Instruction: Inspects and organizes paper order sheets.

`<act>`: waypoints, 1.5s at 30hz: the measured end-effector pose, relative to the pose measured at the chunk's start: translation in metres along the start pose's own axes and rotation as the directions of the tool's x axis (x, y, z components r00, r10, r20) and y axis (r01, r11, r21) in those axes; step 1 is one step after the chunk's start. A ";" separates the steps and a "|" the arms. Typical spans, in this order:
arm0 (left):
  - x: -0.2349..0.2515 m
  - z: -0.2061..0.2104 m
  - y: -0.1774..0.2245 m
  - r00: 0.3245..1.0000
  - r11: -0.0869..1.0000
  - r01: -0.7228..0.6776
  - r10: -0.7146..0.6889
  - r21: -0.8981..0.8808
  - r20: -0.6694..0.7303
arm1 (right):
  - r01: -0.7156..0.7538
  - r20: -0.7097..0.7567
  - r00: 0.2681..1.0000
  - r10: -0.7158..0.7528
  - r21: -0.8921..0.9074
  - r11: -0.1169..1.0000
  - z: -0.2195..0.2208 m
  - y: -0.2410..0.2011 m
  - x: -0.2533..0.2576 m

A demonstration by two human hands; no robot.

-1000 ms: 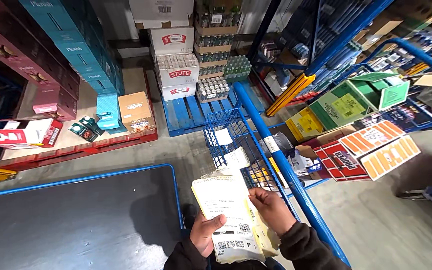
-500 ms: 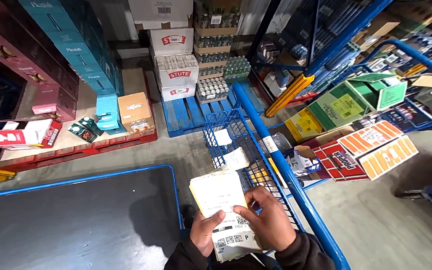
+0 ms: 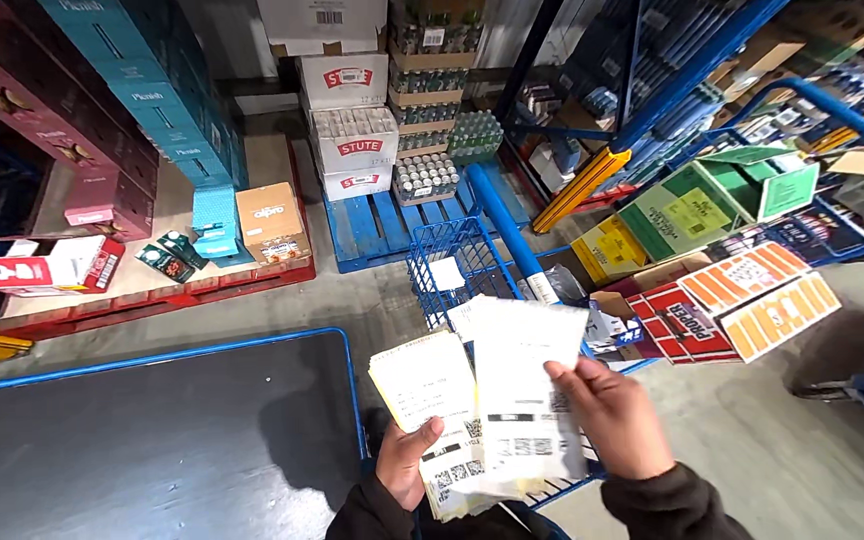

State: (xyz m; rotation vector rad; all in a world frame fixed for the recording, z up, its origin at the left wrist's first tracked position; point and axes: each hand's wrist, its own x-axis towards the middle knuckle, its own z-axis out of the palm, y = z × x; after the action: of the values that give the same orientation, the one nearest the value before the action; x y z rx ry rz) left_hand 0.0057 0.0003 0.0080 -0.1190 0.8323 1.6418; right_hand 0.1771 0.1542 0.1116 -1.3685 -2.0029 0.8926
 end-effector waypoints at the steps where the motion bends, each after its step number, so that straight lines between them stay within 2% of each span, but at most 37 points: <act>1: 0.000 -0.001 0.000 1.000 1.000 -0.002 0.002 -0.011 0.006 | -0.024 -0.036 0.999 0.024 -0.003 1.000 -0.010 0.001 0.006; 3: 0.000 -0.002 0.001 1.000 1.000 -0.006 0.007 -0.028 0.023 | -0.023 -0.096 0.995 0.014 -0.090 0.996 -0.025 0.008 0.015; 5: 0.001 -0.002 0.002 0.999 0.999 -0.009 0.012 -0.044 0.047 | 0.025 -0.127 0.990 -0.058 -0.249 0.968 -0.029 0.014 0.018; 7: 0.001 -0.002 0.002 0.998 0.999 -0.008 0.011 -0.045 0.055 | 0.113 -0.120 0.977 -0.174 -0.402 0.909 -0.023 0.015 0.017; 9: 0.001 -0.003 0.002 0.997 0.999 -0.004 0.008 -0.048 0.075 | 0.177 -0.081 0.967 -0.243 -0.476 0.861 -0.009 0.014 0.011; 13: 0.002 -0.005 0.001 0.993 0.999 -0.006 0.010 -0.032 0.121 | 0.269 -0.010 0.951 -0.310 -0.468 0.842 0.016 0.017 0.003; 19: -0.001 -0.006 0.003 0.989 0.999 -0.004 0.009 -0.037 0.147 | 0.265 -0.020 0.947 -0.322 -0.519 0.812 -0.001 0.024 0.021; 24: 0.001 -0.006 0.004 0.988 0.999 0.001 0.006 -0.042 0.152 | 0.346 0.025 0.916 -0.400 -0.552 0.759 0.014 0.029 0.014; 27: 0.001 -0.006 0.003 0.990 0.999 0.006 0.000 -0.042 0.141 | 0.323 0.022 0.932 -0.361 -0.498 0.805 0.024 0.029 0.010; 32: 0.001 -0.013 0.006 0.986 0.996 -0.045 0.056 -0.075 0.157 | 0.135 -0.001 0.990 -0.144 -0.331 0.934 0.017 0.026 0.013; 36: 0.004 -0.019 0.011 0.968 0.995 -0.064 0.079 -0.070 0.238 | 0.094 0.002 0.995 -0.098 -0.303 0.948 0.016 0.022 0.014; 42: 0.007 -0.009 0.006 0.987 0.999 -0.053 0.053 -0.006 0.152 | 0.069 0.102 0.994 -0.050 -0.197 0.978 0.029 0.008 0.009; 45: 0.007 -0.010 0.005 0.983 0.998 -0.046 0.051 -0.032 0.175 | 0.008 0.121 0.993 0.009 -0.142 0.990 0.026 0.012 0.012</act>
State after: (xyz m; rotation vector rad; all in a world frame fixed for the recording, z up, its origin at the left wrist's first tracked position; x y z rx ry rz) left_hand -0.0044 0.0000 -0.0001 0.0265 0.6821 1.6833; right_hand 0.1611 0.1627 0.0870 -1.4213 -2.1952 0.8657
